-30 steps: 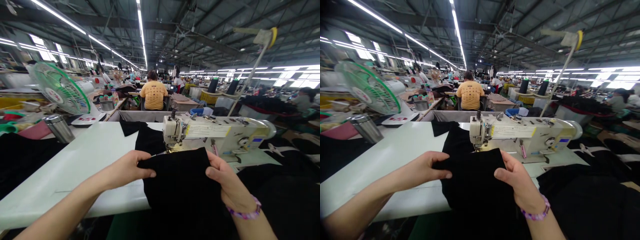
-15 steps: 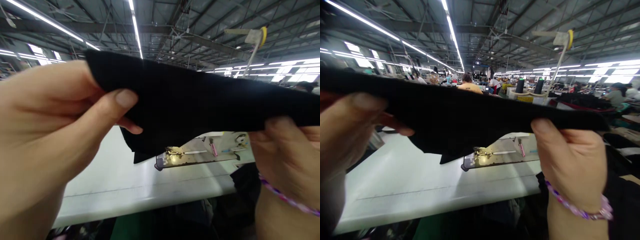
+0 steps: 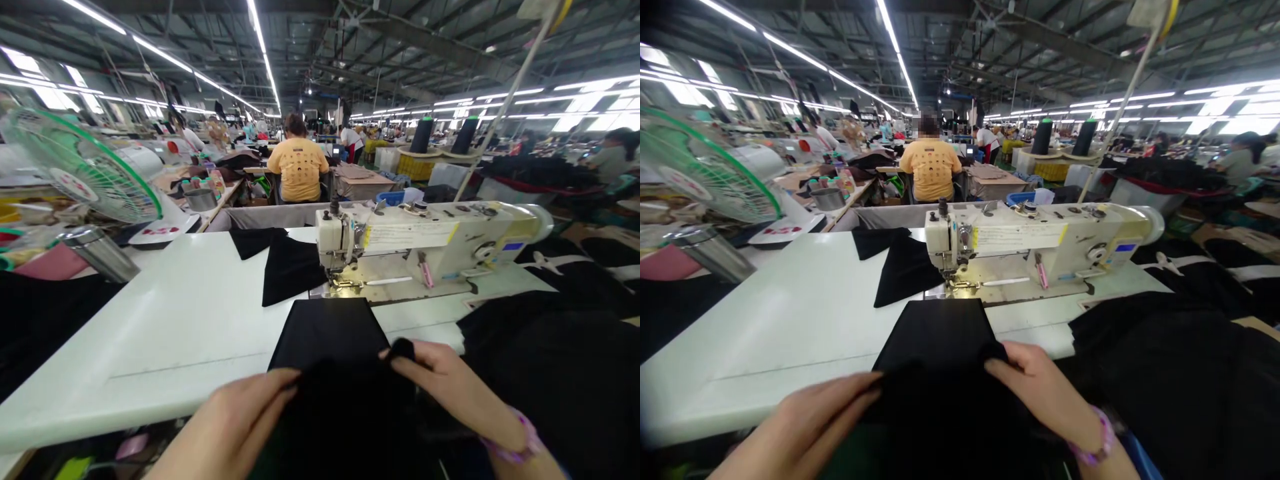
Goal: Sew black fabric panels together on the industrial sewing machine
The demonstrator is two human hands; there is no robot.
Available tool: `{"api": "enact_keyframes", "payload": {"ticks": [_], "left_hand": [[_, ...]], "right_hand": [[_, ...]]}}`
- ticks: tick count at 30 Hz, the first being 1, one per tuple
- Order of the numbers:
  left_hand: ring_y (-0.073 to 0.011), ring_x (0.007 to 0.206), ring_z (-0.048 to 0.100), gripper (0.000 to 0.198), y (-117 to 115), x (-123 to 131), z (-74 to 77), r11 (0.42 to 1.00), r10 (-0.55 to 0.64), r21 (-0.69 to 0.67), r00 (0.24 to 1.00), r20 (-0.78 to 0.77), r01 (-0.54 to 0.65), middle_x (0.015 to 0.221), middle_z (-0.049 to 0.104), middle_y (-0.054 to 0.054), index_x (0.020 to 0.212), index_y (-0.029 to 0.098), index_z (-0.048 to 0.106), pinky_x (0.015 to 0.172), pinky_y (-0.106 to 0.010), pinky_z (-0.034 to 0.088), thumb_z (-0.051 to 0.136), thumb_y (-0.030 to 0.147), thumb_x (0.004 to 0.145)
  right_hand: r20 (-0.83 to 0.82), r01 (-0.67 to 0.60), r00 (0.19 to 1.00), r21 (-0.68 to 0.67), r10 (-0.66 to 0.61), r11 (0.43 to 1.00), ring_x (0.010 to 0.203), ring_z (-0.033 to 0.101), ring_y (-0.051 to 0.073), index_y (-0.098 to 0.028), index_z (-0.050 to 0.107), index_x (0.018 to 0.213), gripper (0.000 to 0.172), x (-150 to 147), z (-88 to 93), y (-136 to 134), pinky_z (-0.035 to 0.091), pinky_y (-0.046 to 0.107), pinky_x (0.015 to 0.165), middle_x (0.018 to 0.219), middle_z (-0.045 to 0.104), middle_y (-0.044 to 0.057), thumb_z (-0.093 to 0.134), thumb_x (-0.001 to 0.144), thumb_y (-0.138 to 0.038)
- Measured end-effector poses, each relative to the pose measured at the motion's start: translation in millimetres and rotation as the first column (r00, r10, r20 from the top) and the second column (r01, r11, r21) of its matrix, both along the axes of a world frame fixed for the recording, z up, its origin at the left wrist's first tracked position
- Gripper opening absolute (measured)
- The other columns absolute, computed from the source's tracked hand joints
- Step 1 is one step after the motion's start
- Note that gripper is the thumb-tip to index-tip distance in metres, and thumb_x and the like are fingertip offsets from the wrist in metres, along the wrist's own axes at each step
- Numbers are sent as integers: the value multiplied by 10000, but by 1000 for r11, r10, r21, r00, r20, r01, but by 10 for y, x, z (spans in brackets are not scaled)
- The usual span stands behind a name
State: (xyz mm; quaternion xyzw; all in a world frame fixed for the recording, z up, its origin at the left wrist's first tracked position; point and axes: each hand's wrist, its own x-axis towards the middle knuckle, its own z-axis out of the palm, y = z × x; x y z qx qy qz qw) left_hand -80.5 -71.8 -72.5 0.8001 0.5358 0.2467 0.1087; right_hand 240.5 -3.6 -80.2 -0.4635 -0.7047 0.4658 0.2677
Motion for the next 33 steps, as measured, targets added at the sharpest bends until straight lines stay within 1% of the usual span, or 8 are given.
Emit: {"api": "enact_keyframes", "payload": {"ticks": [3, 5, 10, 17, 19, 21, 24, 33], "left_hand": [[-258, 763, 738, 270, 608, 97, -101, 980, 176, -61, 972, -156, -187, 864, 766, -58, 1009, 239, 681, 700, -341, 579, 427, 326, 975], [-276, 830, 710, 211, 951, 120, -206, 960, 245, -83, 948, -202, -266, 917, 729, -91, 902, 207, 662, 726, -371, 553, 467, 274, 946], [-268, 821, 641, 91, 1363, 64, -410, 950, 274, -126, 956, -101, -286, 896, 646, -95, 794, 184, 585, 731, -381, 516, 673, 188, 768], [-185, 816, 616, 92, 1214, 130, -459, 940, 339, -99, 915, 219, -325, 905, 618, -50, 814, 203, 524, 764, -318, 512, 500, 115, 823], [-177, 868, 637, 38, 1098, 142, -405, 928, 371, -189, 779, 506, -319, 1051, 643, -69, 846, 198, 555, 798, -315, 523, 565, 181, 814], [-186, 944, 654, 131, 982, 149, -323, 925, 380, -321, 515, 768, -204, 1188, 655, -66, 840, 195, 617, 855, -315, 519, 694, 220, 737], [-199, 1014, 646, 161, 848, 170, -196, 916, 399, -393, 268, 877, -78, 1189, 683, -46, 799, 192, 713, 920, -294, 487, 792, 216, 661], [-207, 1006, 629, 178, 690, 221, -49, 931, 343, -294, 245, 907, -216, 1043, 722, -53, 744, 202, 793, 928, -276, 465, 789, 380, 747]], "right_hand": [[75, 211, 969, 251, -236, 945, 781, 654, 232, -185, 700, 797, 325, -295, -332, 387, 534, 332, 687, 803, 700, 44, 560, 923, -450], [73, 294, 936, 376, -344, 879, 947, 627, 273, -177, 694, 822, 242, -432, -529, 592, 511, 417, 858, 981, 693, 105, 591, 884, -386], [46, 385, 890, 454, -453, 803, 968, 564, 292, -204, 651, 808, 126, -521, -773, 812, 446, 491, 925, 1053, 637, 130, 625, 818, -327], [-95, 387, 921, 354, -379, 852, 759, 598, 223, -212, 610, 726, 232, -480, -747, 767, 499, 366, 754, 774, 650, 46, 669, 786, -428], [-278, 433, 883, 165, -379, 886, 839, 644, 226, -195, 654, 860, 297, -486, -730, 677, 523, 344, 776, 887, 708, 58, 712, 772, -473], [-460, 447, 781, -62, -423, 893, 967, 660, 233, -195, 675, 1002, 398, -490, -714, 580, 529, 330, 852, 1026, 732, 55, 793, 722, -453], [-555, 469, 664, -212, -500, 858, 1049, 643, 213, -221, 688, 1036, 458, -485, -699, 479, 513, 282, 914, 1075, 728, 14, 870, 656, -400], [-541, 501, 440, -514, -717, 696, 1009, 678, 177, -204, 752, 973, 524, -500, -573, 385, 560, 156, 801, 984, 751, 2, 928, 546, -451]]}}
